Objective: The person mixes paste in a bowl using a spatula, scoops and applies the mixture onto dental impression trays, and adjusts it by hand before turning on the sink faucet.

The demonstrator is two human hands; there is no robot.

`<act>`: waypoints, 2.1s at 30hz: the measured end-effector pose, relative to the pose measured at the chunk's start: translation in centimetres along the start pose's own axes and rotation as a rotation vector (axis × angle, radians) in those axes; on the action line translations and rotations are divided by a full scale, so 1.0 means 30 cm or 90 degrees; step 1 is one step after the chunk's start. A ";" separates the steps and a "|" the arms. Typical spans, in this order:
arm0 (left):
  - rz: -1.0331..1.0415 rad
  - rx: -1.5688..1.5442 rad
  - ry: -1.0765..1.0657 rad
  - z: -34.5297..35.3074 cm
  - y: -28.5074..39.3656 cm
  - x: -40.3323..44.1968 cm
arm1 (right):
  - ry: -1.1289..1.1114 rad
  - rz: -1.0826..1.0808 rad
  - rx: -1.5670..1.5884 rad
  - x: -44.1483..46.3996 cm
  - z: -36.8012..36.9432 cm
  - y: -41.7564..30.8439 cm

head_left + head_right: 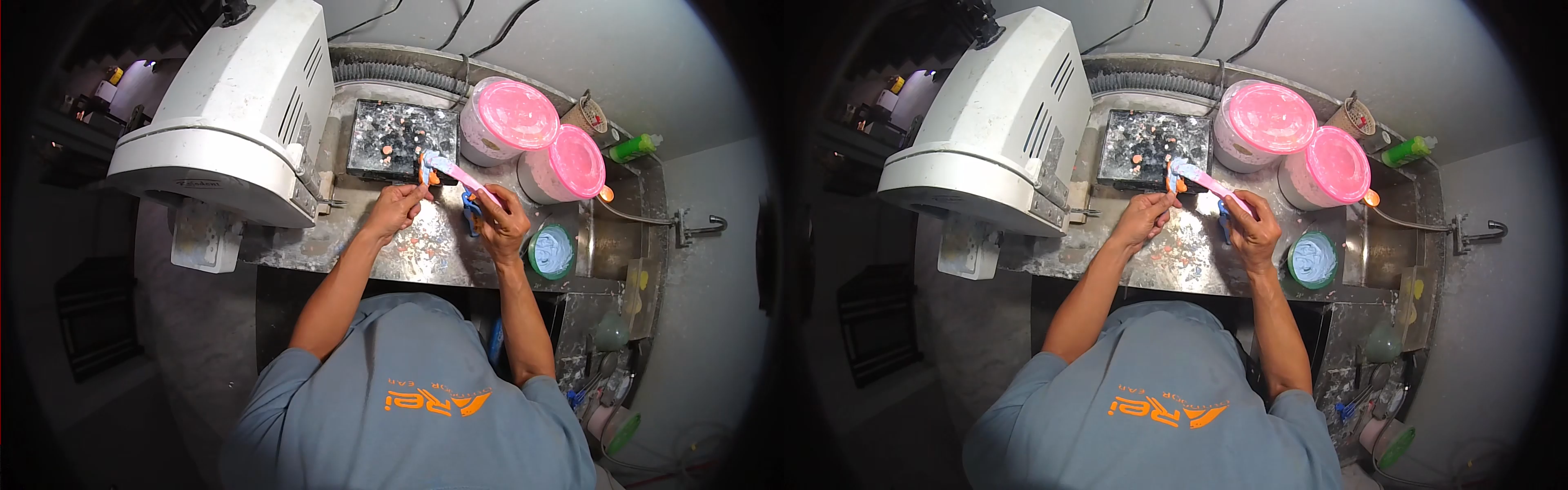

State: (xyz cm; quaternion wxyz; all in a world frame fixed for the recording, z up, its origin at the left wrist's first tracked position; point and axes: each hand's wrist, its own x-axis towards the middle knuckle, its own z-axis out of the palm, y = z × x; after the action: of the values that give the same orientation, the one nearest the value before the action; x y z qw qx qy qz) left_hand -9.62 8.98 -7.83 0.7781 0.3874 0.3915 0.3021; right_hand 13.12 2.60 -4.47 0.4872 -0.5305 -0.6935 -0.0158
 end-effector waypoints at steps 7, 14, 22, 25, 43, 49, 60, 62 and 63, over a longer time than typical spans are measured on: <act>0.036 0.033 0.014 0.001 -0.027 0.012 | 0.044 0.016 -0.018 0.010 -0.061 -0.041; 0.064 0.040 0.027 0.004 -0.058 0.029 | 0.190 0.283 0.173 -0.032 -0.090 -0.053; 0.058 0.041 0.037 0.009 -0.051 0.024 | 0.280 0.452 0.158 -0.145 -0.322 -0.037; 0.059 0.044 0.041 0.007 -0.054 0.024 | 0.326 0.468 0.065 -0.204 -0.445 -0.028; 0.049 0.027 0.015 0.045 -0.011 -0.094 | 0.237 0.385 -0.514 -0.185 -0.575 -0.022; 0.022 -0.010 -0.012 0.095 0.026 -0.174 | 0.259 0.395 -0.449 -0.186 -0.569 -0.008; 0.094 -0.005 0.103 0.039 -0.076 -0.026 | 0.243 0.523 -0.342 -0.280 -0.612 0.026; 0.092 0.030 0.101 0.033 -0.079 -0.014 | 0.247 0.525 -0.323 -0.312 -0.614 0.025; 0.090 0.047 0.099 0.036 -0.077 -0.013 | 0.249 0.526 -0.315 -0.320 -0.615 0.022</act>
State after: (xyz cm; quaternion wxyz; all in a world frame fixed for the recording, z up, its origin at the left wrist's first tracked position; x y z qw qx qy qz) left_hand -8.54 7.09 -9.19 0.7073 0.4180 0.4330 0.3707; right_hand 25.42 -13.98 -1.76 0.4329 -0.8466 -0.2977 -0.0845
